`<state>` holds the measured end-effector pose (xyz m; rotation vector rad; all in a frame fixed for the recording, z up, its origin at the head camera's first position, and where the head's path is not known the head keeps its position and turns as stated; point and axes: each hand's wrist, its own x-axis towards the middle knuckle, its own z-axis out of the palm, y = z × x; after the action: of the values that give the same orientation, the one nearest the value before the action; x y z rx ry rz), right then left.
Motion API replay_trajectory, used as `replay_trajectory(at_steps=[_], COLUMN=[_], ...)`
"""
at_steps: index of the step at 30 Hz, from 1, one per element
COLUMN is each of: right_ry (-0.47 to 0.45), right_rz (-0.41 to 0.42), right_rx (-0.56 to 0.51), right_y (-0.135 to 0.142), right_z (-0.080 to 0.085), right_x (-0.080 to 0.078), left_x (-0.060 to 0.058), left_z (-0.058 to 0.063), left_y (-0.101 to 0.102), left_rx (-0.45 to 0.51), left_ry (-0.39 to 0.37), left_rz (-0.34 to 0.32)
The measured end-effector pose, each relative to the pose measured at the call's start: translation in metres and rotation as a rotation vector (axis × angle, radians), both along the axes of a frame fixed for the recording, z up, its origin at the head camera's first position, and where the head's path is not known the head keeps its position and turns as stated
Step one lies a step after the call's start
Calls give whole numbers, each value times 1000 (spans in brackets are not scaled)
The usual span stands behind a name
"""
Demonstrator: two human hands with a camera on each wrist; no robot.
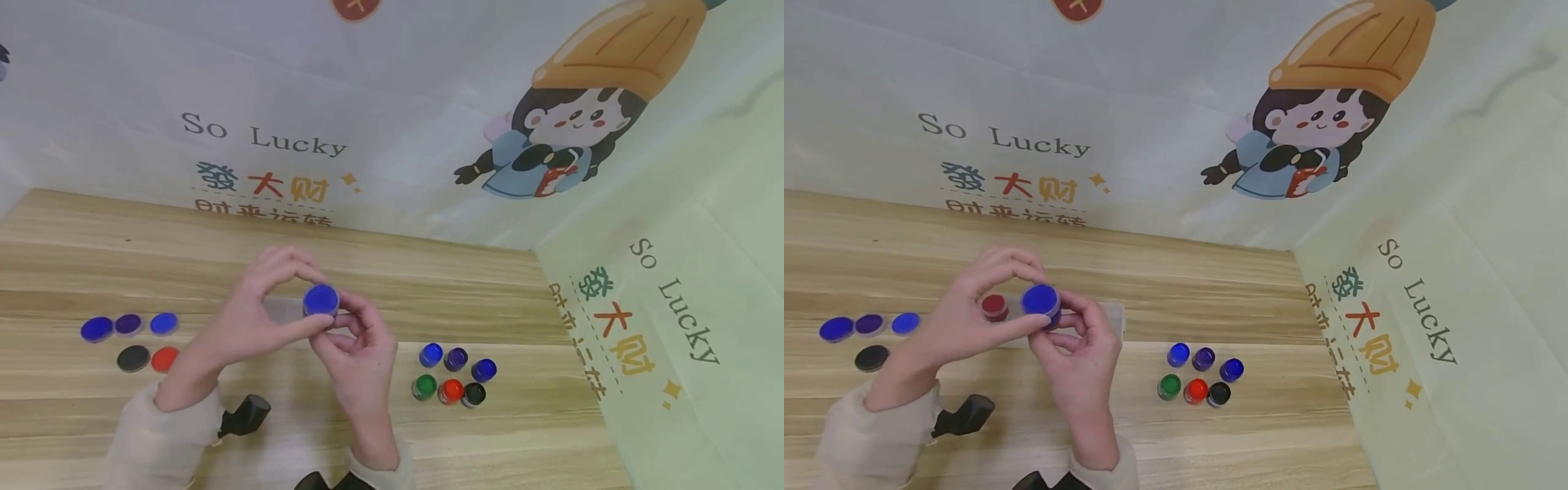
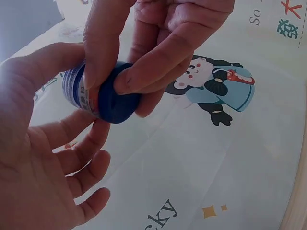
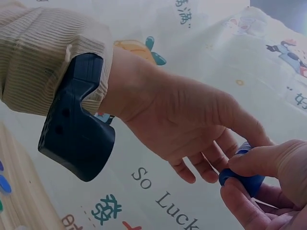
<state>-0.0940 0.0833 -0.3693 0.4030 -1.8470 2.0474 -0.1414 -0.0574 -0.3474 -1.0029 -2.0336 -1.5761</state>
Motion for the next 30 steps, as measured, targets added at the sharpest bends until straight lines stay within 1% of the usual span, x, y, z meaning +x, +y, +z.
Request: replay_trajectory(at_steps=[5, 6, 9, 13, 16, 20, 22, 24, 26, 27, 28, 30], right_ry=[-10, -13, -22, -22, -11, 26, 52, 82, 98, 99, 100, 84], right_rz=[24, 26, 14, -22, -46, -90, -113, -136, -146, -143, -137, -114], right_rx=[26, 37, 73, 102, 108, 121, 132, 147, 151, 146, 139, 114], right_y=[-2, -3, -6, -11, -15, -19, -21, -22, -23, -22, -22, -21], right_z=[0, -1, -2, -5, -6, -9, -11, -13, -14, -14, -14, -13], right_x=[1, 1, 1, 2, 1, 0, -1, -1, -2, -1, -1, -1], left_x=[0, 0, 5, 14, 20, 24, 25, 26, 27, 26, 26, 26], left_z=[-5, -7, -12, -15, -14, -17, -19, -20, -21, -21, -21, -19], left_y=[-2, -3, -6, -5, 1, 12, 16, 18, 18, 18, 16, 11], left_rx=[22, 28, 28, 22, 41, 64, 72, 65, 45, 37, 31, 39], left_ry=[60, 66, 51, 33, 63, 160, 201, 229, 234, 227, 212, 163], left_rz=[56, 74, 156, 311, 449, 628, 696, 744, 763, 751, 718, 586])
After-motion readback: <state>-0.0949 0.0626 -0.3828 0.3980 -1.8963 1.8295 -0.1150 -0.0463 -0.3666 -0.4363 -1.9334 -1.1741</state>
